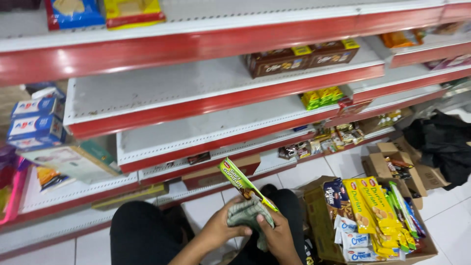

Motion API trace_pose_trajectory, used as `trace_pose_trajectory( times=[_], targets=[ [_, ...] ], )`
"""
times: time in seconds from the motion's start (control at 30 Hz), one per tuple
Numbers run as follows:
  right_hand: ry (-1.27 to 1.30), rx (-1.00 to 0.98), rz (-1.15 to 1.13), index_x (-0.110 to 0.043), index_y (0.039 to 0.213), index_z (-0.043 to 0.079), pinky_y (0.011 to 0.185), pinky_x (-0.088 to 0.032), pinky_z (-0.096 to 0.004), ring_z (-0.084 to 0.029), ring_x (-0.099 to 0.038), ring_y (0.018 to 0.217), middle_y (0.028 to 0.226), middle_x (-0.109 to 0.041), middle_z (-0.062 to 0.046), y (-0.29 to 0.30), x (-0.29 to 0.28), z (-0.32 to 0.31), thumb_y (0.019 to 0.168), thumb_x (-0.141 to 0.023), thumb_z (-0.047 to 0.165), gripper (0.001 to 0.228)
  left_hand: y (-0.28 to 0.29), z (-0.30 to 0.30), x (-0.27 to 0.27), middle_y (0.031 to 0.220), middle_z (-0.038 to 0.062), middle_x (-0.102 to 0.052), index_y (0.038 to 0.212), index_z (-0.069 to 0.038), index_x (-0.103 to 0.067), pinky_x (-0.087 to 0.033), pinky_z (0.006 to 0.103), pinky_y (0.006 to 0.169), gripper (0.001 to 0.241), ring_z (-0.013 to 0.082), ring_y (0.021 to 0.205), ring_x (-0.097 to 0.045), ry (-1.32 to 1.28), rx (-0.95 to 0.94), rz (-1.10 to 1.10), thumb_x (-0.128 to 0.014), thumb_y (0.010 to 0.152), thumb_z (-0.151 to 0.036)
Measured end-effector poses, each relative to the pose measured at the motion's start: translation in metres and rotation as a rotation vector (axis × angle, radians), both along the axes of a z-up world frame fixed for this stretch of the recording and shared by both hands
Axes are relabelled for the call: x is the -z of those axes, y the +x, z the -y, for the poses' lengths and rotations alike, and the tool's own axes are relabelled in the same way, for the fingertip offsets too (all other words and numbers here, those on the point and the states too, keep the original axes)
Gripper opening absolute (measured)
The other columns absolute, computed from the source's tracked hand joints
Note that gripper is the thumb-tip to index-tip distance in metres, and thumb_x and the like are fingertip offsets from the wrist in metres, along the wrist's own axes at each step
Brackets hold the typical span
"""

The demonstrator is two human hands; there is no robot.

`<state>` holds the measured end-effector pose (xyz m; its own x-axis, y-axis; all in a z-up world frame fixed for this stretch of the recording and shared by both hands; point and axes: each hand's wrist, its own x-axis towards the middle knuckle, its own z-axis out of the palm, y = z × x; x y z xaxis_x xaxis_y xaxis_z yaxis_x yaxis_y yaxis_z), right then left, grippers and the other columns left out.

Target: Wipe store shelves and organize snack products using a cloth.

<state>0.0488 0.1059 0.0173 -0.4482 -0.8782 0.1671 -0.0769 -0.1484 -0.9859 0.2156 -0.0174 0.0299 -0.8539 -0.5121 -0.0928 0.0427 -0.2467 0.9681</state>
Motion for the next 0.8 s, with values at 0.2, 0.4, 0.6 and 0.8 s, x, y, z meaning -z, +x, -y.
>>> trace_pose_trajectory(
  times=[0.2,0.4,0.6,0.8],
  targets=[
    [-0.049,0.289,-0.216,-0.069,0.134,-0.002,0.101,-0.051,-0.033,-0.022,-0.070,0.117,0.127,-0.076,-0.019,-0.072,-0.013,-0.016,0.098,-0.067,0.029,0.048,-0.065,-0.005,0.013,0.111,0.010,-0.079,0.125,-0.001,-0.070,-0.056,0.0289,0.092,0.033,0.0133,0.099,-0.070,0.038,-0.113,0.109,-0.072,0.094,-0.009],
    [0.135,0.681,-0.177,-0.062,0.147,0.003,0.093,-0.053,-0.033,-0.024,-0.069,0.105,0.121,-0.077,-0.018,-0.141,-0.066,-0.005,0.096,-0.072,0.017,0.054,-0.144,0.004,0.008,0.117,0.010,-0.070,0.117,-0.001,-0.064,-0.054,0.0310,0.095,0.040,0.0220,0.113,-0.070,-0.457,-0.228,-0.066,-0.069,0.079,0.008],
    [-0.105,0.632,0.558,-0.037,0.140,0.007,0.092,-0.062,-0.047,-0.038,-0.070,0.108,0.122,-0.065,-0.028,-0.224,-0.029,0.038,0.094,-0.064,0.004,0.054,-0.193,-0.004,0.063,0.115,0.013,-0.067,0.113,-0.008,-0.067,-0.050,0.0464,0.093,0.041,0.0373,0.111,-0.062,-0.782,0.034,0.200,-0.066,0.076,0.008],
    [-0.189,0.329,0.891,-0.051,0.122,0.004,0.080,-0.056,-0.045,-0.031,-0.068,0.108,0.120,-0.068,-0.017,-0.301,0.000,0.103,0.089,-0.054,0.009,0.033,-0.212,0.003,0.098,0.105,0.012,-0.068,0.111,-0.012,-0.069,-0.049,0.0462,0.096,0.038,0.0338,0.108,-0.062,-0.881,0.120,0.301,-0.069,0.074,-0.001]
  ],
)
